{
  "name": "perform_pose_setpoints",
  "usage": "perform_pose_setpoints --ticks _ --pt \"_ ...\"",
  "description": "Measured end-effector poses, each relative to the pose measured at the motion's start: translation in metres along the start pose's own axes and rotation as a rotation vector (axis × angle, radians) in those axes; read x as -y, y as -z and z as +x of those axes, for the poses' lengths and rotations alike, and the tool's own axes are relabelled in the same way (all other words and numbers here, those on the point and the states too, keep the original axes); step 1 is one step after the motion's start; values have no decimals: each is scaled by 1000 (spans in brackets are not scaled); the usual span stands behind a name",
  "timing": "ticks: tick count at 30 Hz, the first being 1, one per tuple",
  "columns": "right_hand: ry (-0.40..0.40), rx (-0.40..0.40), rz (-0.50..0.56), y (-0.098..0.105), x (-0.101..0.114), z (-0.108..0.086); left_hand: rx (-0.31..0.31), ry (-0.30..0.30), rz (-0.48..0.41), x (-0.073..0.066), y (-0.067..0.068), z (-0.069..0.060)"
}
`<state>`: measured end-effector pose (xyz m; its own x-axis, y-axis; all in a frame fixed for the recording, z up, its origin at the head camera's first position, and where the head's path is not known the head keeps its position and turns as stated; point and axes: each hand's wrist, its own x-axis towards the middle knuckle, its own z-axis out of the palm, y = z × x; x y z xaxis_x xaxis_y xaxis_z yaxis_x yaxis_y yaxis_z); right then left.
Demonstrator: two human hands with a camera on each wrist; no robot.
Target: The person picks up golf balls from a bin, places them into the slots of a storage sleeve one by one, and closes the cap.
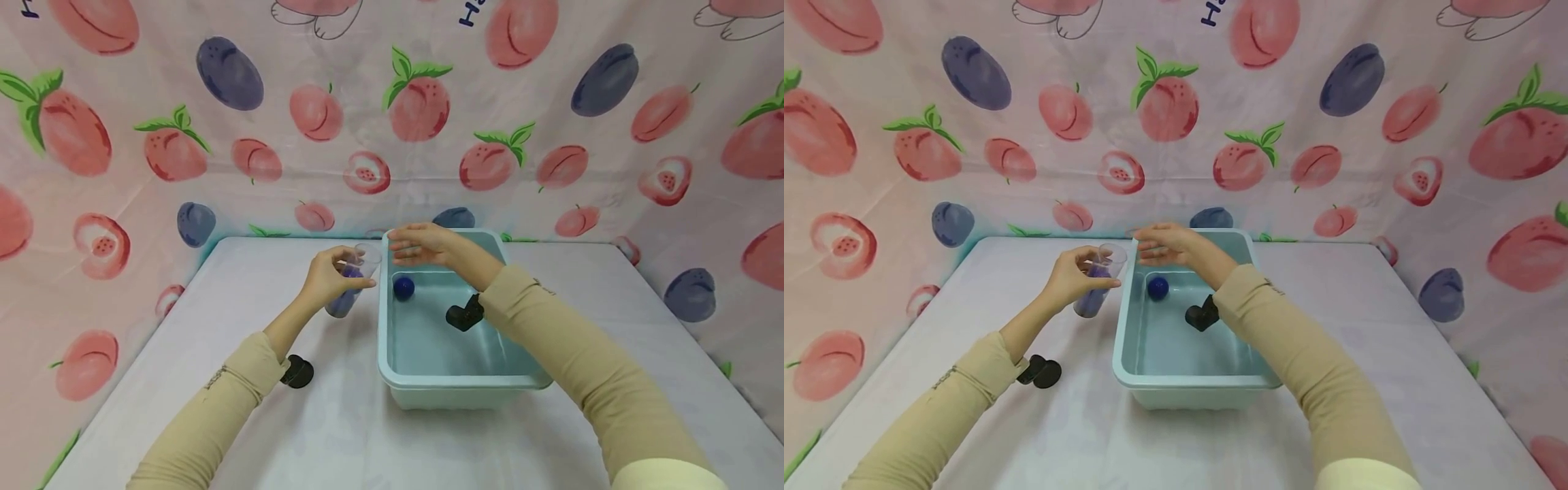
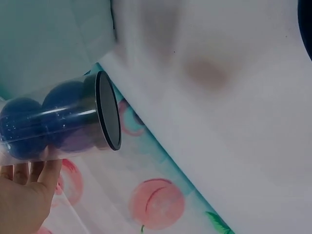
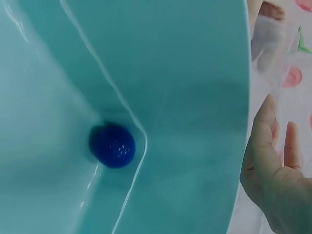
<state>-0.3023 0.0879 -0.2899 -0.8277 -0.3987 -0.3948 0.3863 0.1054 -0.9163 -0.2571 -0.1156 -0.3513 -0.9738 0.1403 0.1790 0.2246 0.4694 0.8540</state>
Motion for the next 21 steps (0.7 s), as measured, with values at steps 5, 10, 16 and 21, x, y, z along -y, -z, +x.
perform_pose_setpoints --ticks 5,10,16,21 --pt "-22 -2 16 10 -2 3 -10 9 21 2 2 -2" --pt "-62 10 -23 19 -5 4 -21 17 8 4 4 -3" --pt "-99 -15 -98 27 -17 11 -23 37 -9 5 6 -5" --pt "-123 -18 -124 56 -47 55 -13 15 -18 6 9 -7"
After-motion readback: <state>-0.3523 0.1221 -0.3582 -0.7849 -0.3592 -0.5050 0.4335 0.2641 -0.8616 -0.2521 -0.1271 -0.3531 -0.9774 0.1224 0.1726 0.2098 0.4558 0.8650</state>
